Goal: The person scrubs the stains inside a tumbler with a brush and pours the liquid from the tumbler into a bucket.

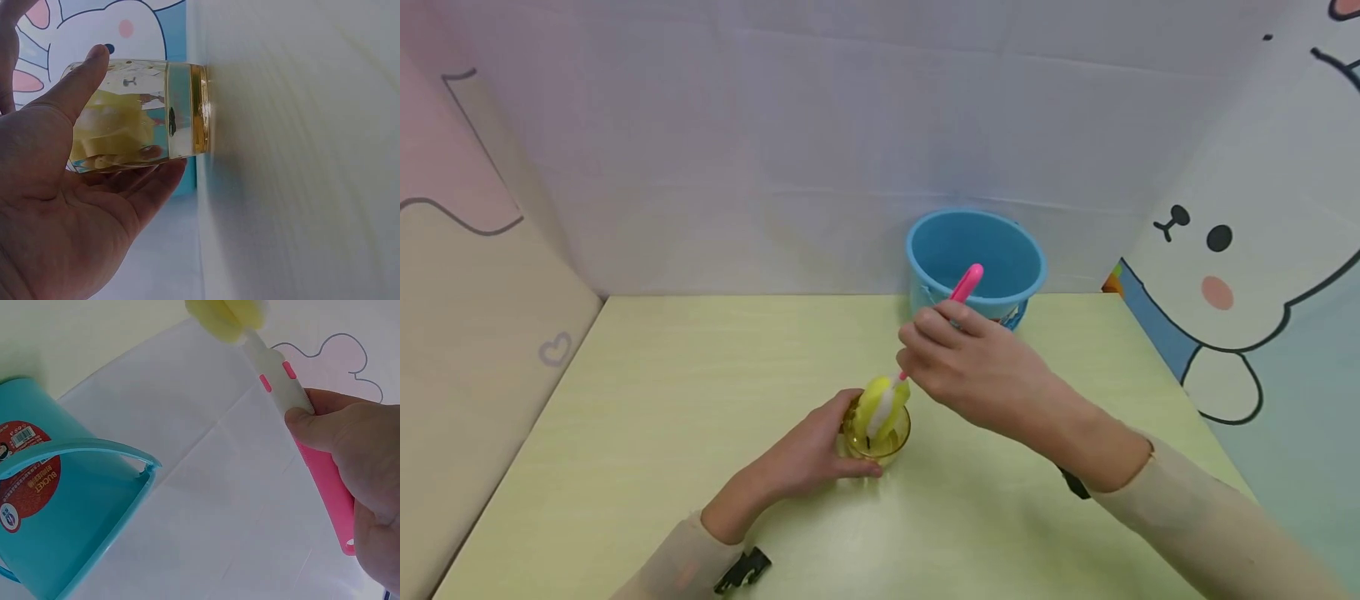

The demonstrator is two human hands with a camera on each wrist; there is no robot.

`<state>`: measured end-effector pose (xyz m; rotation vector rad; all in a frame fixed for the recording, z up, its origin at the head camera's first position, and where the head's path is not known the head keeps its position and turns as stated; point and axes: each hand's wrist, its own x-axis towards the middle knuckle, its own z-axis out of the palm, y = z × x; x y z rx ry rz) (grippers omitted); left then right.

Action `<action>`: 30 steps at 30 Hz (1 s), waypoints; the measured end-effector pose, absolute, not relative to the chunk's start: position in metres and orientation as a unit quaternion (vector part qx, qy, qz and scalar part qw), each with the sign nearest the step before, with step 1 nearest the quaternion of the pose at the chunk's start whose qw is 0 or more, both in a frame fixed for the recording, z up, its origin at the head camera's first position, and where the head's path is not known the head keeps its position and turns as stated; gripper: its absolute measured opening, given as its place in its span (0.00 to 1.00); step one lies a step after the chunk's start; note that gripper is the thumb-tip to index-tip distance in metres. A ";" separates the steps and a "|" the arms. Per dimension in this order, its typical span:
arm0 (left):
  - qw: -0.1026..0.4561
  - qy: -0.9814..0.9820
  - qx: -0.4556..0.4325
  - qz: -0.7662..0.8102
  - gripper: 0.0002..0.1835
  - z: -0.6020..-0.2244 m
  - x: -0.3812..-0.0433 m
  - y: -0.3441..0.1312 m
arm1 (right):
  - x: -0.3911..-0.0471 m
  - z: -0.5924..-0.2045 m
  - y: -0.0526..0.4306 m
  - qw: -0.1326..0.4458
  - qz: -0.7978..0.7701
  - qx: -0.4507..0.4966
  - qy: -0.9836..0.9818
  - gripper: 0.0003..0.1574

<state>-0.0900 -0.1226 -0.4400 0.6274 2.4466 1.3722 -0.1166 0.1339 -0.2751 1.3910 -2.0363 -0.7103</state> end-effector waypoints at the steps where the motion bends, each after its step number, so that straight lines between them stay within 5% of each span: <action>1: 0.134 0.844 0.216 0.472 0.53 -0.440 -0.090 -0.123 | -0.117 -0.274 0.135 0.281 -0.267 0.520 -0.761 0.25; 30: 0.123 0.848 0.228 0.463 0.52 -0.441 -0.090 -0.121 | -0.111 -0.249 0.155 0.216 -0.225 0.542 -0.780 0.27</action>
